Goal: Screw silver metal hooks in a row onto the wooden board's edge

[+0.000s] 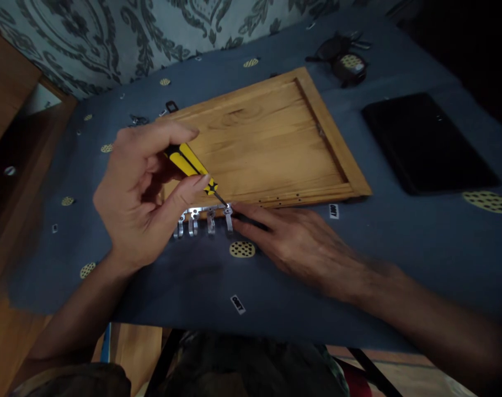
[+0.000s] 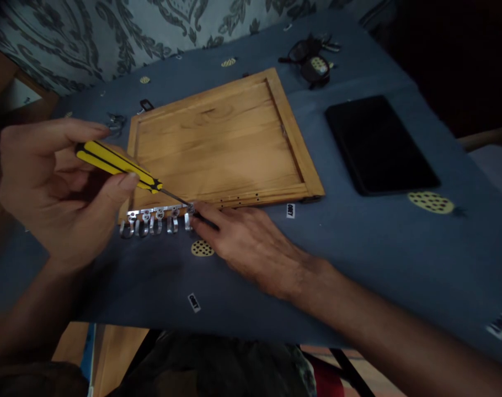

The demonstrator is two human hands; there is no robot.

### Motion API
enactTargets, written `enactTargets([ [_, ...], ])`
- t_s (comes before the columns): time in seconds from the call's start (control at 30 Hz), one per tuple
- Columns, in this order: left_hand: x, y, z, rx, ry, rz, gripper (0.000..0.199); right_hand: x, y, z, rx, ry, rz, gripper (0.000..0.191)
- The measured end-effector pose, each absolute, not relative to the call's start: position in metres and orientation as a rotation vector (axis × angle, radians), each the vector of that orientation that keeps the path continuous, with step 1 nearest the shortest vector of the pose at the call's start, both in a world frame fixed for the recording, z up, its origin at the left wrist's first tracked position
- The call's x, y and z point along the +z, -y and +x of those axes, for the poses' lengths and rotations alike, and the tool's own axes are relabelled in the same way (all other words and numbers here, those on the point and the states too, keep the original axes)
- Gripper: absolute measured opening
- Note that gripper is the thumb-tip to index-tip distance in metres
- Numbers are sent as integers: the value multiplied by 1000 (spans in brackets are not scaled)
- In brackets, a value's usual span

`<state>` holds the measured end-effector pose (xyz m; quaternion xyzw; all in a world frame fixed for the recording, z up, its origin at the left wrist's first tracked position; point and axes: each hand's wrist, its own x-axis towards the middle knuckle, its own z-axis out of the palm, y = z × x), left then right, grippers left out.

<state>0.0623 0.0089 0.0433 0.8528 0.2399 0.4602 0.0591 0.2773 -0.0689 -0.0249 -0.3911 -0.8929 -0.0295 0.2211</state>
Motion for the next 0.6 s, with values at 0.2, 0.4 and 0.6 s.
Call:
enactTargets([
  [0.2, 48, -11, 60, 1307, -687, 2670, 49, -25, 69, 278, -72, 2464, -1079, 40],
  [0.4, 48, -9, 58, 1225, -670, 2549, 53, -26, 69, 278, -99, 2474, -1078, 43],
  [0.6, 45, -12, 55, 1141, -581, 2566, 58, -27, 69, 277, -113, 2480, -1098, 45],
])
